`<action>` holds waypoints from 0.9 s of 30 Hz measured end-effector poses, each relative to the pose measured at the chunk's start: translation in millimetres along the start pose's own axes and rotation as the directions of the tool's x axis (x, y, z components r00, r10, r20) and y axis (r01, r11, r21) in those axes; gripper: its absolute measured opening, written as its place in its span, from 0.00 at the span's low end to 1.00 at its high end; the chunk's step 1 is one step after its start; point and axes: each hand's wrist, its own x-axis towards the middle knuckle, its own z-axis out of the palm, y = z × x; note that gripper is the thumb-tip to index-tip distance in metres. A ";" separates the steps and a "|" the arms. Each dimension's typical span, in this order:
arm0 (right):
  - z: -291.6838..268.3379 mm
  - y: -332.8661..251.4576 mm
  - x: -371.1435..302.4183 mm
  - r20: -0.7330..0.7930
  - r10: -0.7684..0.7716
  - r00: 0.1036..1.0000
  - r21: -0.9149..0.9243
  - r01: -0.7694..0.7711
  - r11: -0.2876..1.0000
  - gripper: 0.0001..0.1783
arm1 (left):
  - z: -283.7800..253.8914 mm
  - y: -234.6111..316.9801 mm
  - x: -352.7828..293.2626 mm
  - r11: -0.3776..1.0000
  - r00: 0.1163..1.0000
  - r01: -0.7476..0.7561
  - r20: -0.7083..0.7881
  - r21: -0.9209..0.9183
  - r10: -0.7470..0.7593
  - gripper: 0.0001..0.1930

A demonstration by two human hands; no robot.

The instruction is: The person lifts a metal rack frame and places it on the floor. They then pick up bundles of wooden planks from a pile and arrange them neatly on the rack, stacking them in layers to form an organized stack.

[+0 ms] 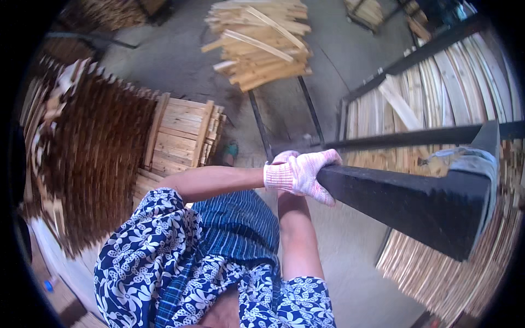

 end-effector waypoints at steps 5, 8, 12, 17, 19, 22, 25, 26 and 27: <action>23.4 12.7 -10.3 -0.044 -0.008 0.999 -0.050 0.006 0.999 0.13 | 24.0 3.3 -18.6 0.996 1.000 0.017 -0.012 -0.086 -0.018 0.38; 40.4 29.3 -20.8 -0.040 -0.007 0.999 -0.071 0.005 0.997 0.13 | 44.0 11.5 -14.3 0.995 0.998 0.022 0.068 -0.096 -0.015 0.39; 68.9 51.2 -37.8 -0.001 -0.006 1.000 -0.102 0.005 0.995 0.12 | 82.1 13.9 7.8 0.980 0.964 0.019 0.264 -0.200 0.035 0.40; 104.9 78.8 -49.9 0.049 0.060 0.997 -0.129 -0.054 0.990 0.12 | 141.1 17.4 26.4 0.985 0.890 -0.109 0.429 -0.131 0.155 0.36; 116.8 85.0 -55.3 0.075 0.067 0.995 -0.116 -0.058 0.992 0.12 | 160.1 14.7 22.6 0.983 0.825 -0.159 0.534 -0.094 0.184 0.37; 134.1 117.3 -68.7 0.111 0.068 0.991 -0.037 -0.065 0.997 0.13 | 192.7 29.5 26.8 0.979 0.768 -0.175 0.608 -0.102 0.201 0.37; 138.8 152.3 -83.8 0.137 0.012 0.991 -0.033 -0.008 0.999 0.14 | 213.2 39.6 44.5 0.963 0.743 -0.215 0.614 -0.160 0.268 0.36; 130.9 165.5 -91.4 0.175 -0.007 0.984 -0.037 0.013 0.999 0.14 | 222.8 42.7 50.1 0.955 0.740 -0.230 0.604 -0.187 0.296 0.35; 143.3 171.3 -89.0 0.200 0.001 0.980 -0.029 0.005 1.000 0.14 | 236.1 42.0 54.0 0.972 0.736 -0.181 0.634 -0.152 0.236 0.39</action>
